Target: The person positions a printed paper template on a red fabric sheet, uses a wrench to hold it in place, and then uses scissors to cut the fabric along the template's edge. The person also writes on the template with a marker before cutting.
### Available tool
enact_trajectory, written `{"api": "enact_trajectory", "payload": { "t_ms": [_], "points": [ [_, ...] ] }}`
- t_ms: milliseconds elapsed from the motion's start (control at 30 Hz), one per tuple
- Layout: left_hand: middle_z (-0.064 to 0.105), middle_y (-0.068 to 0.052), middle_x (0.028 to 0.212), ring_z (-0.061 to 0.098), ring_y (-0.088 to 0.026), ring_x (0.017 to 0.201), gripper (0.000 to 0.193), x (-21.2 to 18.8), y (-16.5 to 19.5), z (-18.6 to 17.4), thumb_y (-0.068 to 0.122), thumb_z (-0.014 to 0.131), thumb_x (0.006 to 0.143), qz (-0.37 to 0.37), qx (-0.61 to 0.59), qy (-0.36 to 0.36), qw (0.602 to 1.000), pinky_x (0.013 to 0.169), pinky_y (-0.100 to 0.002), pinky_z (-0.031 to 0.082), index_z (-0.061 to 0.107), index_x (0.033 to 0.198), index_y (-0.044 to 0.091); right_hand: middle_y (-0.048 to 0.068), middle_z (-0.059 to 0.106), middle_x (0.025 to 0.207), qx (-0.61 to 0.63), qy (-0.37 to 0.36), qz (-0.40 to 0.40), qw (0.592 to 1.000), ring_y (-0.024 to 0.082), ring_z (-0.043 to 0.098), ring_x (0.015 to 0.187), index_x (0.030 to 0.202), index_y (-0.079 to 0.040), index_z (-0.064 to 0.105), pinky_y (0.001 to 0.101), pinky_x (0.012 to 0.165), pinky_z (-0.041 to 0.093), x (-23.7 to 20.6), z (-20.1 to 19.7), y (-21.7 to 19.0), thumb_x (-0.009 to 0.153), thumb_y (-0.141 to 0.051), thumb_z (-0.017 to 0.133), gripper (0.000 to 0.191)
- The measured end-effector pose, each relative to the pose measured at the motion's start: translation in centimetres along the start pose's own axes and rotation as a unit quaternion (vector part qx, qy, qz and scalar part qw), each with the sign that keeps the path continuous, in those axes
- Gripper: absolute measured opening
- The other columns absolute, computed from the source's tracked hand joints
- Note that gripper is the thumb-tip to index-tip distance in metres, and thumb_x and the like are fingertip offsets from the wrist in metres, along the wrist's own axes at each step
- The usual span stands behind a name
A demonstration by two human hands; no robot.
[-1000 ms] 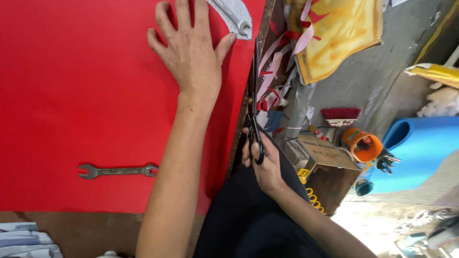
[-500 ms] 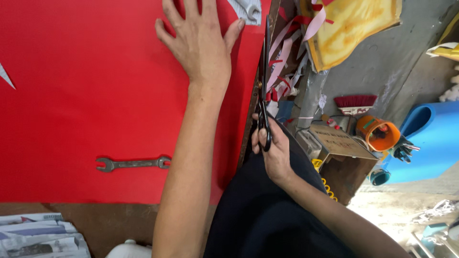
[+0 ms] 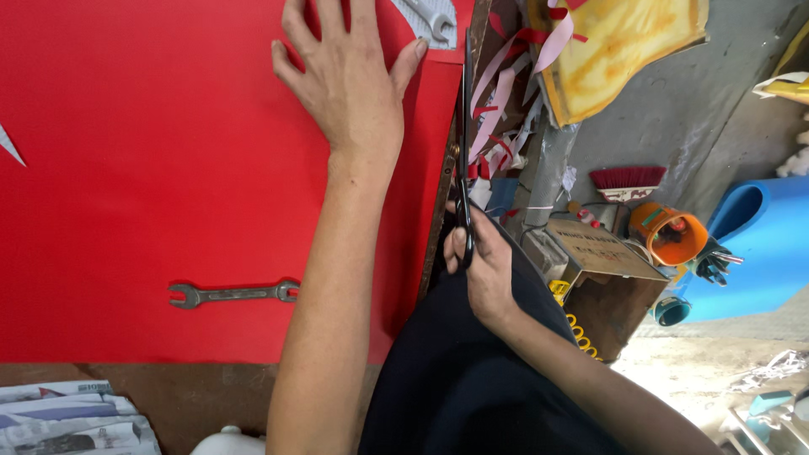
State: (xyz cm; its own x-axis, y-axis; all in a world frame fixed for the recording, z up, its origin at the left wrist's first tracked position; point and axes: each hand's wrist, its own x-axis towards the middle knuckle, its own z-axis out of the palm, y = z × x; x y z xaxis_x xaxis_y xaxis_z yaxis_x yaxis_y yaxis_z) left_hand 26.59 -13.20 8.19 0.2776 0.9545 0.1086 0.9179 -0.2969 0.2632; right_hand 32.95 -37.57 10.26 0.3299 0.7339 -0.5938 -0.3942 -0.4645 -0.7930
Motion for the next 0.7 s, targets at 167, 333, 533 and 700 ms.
{"api": "enact_trajectory", "payload": {
  "t_ms": [167,333,533,700],
  "points": [
    [0.054,-0.01,0.138,0.04,-0.042,0.134,0.073,0.0,0.0,0.0,0.058,0.081,0.089,-0.012,0.015,-0.041,0.999,0.108,-0.068,0.037,0.055,0.141,0.014,0.0,0.054,0.074,-0.009,0.012,-0.001,1.0,0.008,0.05,0.064,0.144,0.001,0.054,0.0231,0.061,0.041,0.1,-0.5,0.0,0.106,-0.025,0.057,0.046],
    [0.057,-0.013,0.136,0.042,-0.043,0.131,0.073,0.0,0.0,0.3,0.056,0.082,0.086,0.0,0.011,-0.002,1.0,0.104,-0.068,0.038,0.057,0.139,0.012,0.002,0.057,0.077,-0.004,0.01,0.006,1.0,0.009,0.052,0.064,0.143,0.002,0.054,0.0236,0.061,0.043,0.4,-1.0,-0.2,0.106,-0.023,0.057,0.045],
    [0.066,-0.015,0.121,0.051,-0.043,0.122,0.06,-0.2,-0.3,0.7,0.055,0.081,0.088,-0.019,0.006,-0.03,0.999,0.108,-0.069,0.036,0.066,0.123,0.009,0.002,0.058,0.076,-0.03,-0.002,0.003,1.0,0.008,0.052,0.063,0.142,0.0,0.055,0.0226,0.06,0.042,0.6,-1.7,-1.0,0.107,-0.026,0.058,0.044],
    [0.068,-0.014,0.108,0.056,-0.041,0.11,0.054,-0.4,-0.4,1.3,0.054,0.082,0.081,-0.005,-0.006,0.044,0.999,0.101,-0.068,0.036,0.071,0.111,0.01,0.002,0.059,0.077,-0.059,-0.018,-0.005,0.998,0.008,0.053,0.064,0.141,0.0,0.056,0.022,0.061,0.043,1.2,-2.3,-1.7,0.107,-0.028,0.057,0.044]
  ]
}}
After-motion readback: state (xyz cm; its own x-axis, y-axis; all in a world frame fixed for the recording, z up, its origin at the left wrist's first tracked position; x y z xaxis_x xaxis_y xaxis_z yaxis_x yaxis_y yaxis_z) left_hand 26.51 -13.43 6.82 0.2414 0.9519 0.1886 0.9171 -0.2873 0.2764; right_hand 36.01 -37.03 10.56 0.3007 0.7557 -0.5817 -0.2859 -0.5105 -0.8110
